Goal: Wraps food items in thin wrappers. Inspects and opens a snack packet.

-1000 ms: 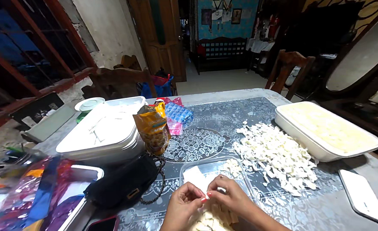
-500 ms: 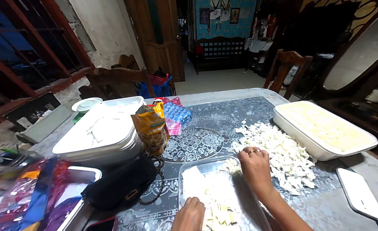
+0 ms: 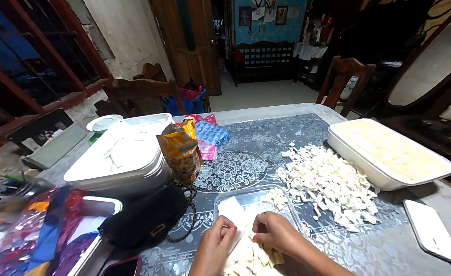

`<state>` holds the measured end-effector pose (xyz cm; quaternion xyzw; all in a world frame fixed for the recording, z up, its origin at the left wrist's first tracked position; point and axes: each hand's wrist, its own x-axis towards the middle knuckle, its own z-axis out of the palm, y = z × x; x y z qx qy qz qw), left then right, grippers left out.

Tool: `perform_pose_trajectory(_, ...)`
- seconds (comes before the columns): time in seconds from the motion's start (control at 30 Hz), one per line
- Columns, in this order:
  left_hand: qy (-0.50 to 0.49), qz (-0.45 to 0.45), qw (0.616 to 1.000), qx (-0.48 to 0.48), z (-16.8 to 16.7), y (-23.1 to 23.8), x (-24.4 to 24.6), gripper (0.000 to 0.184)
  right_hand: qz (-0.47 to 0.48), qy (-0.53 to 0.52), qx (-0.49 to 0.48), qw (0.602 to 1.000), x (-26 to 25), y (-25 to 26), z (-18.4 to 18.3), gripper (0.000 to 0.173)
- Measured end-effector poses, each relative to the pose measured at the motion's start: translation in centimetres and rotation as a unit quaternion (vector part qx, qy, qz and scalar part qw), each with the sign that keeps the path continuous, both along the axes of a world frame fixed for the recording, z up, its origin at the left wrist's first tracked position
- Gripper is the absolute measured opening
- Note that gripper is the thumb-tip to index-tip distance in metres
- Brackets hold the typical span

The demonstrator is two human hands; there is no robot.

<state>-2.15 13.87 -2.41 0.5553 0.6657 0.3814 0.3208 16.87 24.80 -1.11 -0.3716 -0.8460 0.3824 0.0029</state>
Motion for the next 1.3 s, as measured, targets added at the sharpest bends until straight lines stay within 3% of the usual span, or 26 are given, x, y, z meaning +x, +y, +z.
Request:
perform_pose_trajectory(0.13,-0.063,0.063,0.995,0.034,-0.9,0.5,0.0,0.024,-0.032,0.081,-0.006,0.996,0.4,0.1,0.1,0.019)
perform_pose_trajectory(0.33,-0.106,0.061,0.991,0.056,-1.2,0.2,1.6,0.023,-0.035,0.24,-0.039,0.969,0.6,-0.7,0.1,0.017)
perform_pose_trajectory(0.4,-0.162,0.048,0.984,0.051,-1.2,0.1,2.2,0.019,-0.02,0.244,0.009,0.97,0.2,-1.4,-0.2,0.016)
perform_pose_trajectory(0.47,-0.222,0.039,0.974,0.034,-0.8,-0.1,2.5,0.03,-0.016,0.278,0.06,0.959,0.0,-1.5,-1.1,0.013)
perform_pose_trajectory(0.57,-0.244,0.046,0.968,0.04,-0.3,-0.1,2.3,0.036,-0.039,0.345,-0.018,0.938,0.3,-0.8,-1.2,0.012)
perform_pose_trajectory(0.67,-0.23,0.025,0.971,0.057,-0.5,-0.1,2.0,0.019,-0.095,0.377,-0.114,0.914,0.1,-0.9,-0.3,0.014)
perform_pose_trajectory(0.73,-0.248,0.015,0.968,0.043,-0.4,-0.1,2.0,0.013,-0.063,0.358,-0.045,0.931,-0.2,-1.4,-1.0,0.018)
perform_pose_trajectory(0.8,-0.287,0.017,0.958,0.018,-0.5,0.0,1.9,0.009,0.003,0.327,0.084,0.941,-0.5,-1.8,-2.0,0.018)
perform_pose_trajectory(0.9,-0.372,0.036,0.927,-0.018,-0.2,0.4,1.4,0.008,0.097,0.332,0.266,0.9,-0.8,-1.3,-3.4,0.027)
perform_pose_trajectory(0.97,-0.413,0.059,0.908,-0.039,0.5,0.4,1.2,0.012,0.096,0.343,0.3,0.885,-0.7,-0.9,-3.3,0.028)
perform_pose_trajectory(1.03,-0.422,0.07,0.902,-0.052,1.0,0.4,1.1,0.017,0.06,0.37,0.249,0.893,-0.5,-0.7,-3.1,0.02)
perform_pose_trajectory(1.1,-0.394,0.044,0.918,-0.033,0.9,0.3,1.2,0.018,0.007,0.379,0.139,0.915,-0.3,-0.9,-2.7,0.016)
perform_pose_trajectory(1.2,-0.225,0.013,0.972,0.068,-0.1,-0.1,1.7,0.016,-0.051,0.344,0.015,0.938,-0.2,-1.1,-1.9,0.015)
perform_pose_trajectory(1.3,-0.115,0.031,0.983,0.138,-0.8,-0.3,1.8,0.01,-0.046,0.3,-0.036,0.952,0.1,-0.6,-1.2,0.022)
